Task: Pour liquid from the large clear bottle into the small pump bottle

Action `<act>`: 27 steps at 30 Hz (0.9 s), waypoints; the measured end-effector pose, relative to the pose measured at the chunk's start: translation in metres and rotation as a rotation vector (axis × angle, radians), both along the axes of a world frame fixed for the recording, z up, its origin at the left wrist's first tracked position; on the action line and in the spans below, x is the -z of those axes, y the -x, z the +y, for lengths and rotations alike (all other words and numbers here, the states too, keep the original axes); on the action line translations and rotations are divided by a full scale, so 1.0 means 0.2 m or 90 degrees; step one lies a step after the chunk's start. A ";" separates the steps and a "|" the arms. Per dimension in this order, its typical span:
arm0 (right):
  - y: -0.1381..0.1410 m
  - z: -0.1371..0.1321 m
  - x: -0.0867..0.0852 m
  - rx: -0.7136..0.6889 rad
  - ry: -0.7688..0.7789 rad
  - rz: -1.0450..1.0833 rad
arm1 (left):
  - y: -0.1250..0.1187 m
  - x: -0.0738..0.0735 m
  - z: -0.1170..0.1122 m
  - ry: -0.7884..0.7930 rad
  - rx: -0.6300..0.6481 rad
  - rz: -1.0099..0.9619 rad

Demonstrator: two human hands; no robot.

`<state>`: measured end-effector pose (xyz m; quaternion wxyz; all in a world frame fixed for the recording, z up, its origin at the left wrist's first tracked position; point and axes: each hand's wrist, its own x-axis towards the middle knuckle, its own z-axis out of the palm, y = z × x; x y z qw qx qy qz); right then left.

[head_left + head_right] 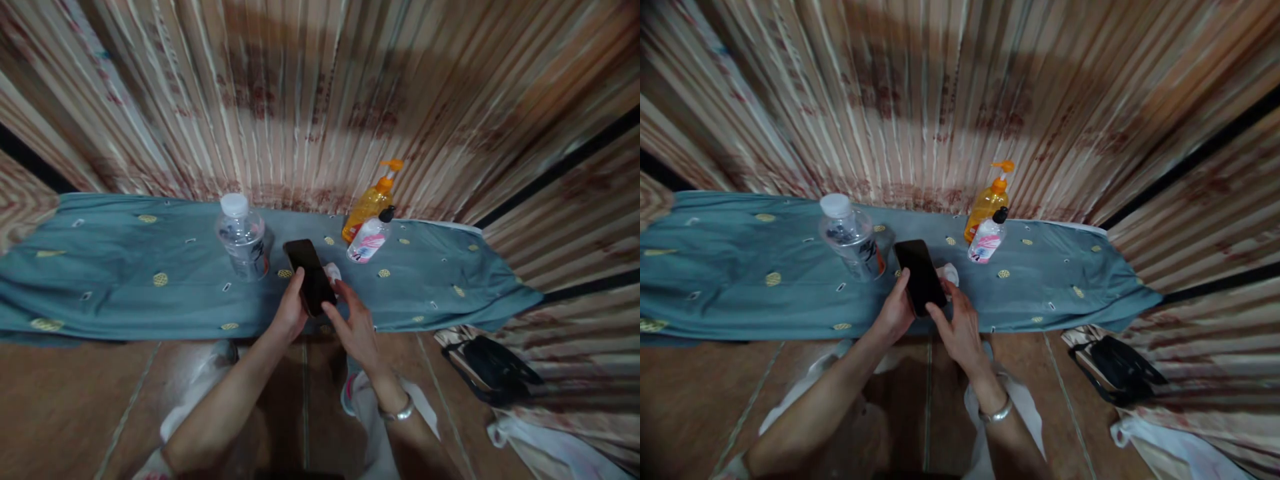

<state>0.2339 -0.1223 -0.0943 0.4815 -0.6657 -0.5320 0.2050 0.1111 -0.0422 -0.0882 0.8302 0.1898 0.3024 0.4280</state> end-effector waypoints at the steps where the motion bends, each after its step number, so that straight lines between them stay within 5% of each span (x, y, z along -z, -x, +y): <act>1: -0.03 0.01 0.00 0.023 -0.008 0.007 | 0.01 -0.01 0.01 0.018 0.015 0.006; 7: -0.18 0.09 0.01 0.051 0.006 0.127 | 0.07 -0.02 0.01 0.059 0.065 -0.021; 16: -0.11 0.12 0.04 0.080 -0.025 0.431 | 0.00 -0.01 0.02 0.058 0.098 -0.002; 21: -0.05 0.15 0.04 0.011 0.034 0.624 | -0.02 -0.03 0.06 0.070 0.075 0.007; 27: 0.01 0.17 0.02 -0.071 0.089 0.644 | -0.05 -0.02 0.09 0.048 0.016 0.036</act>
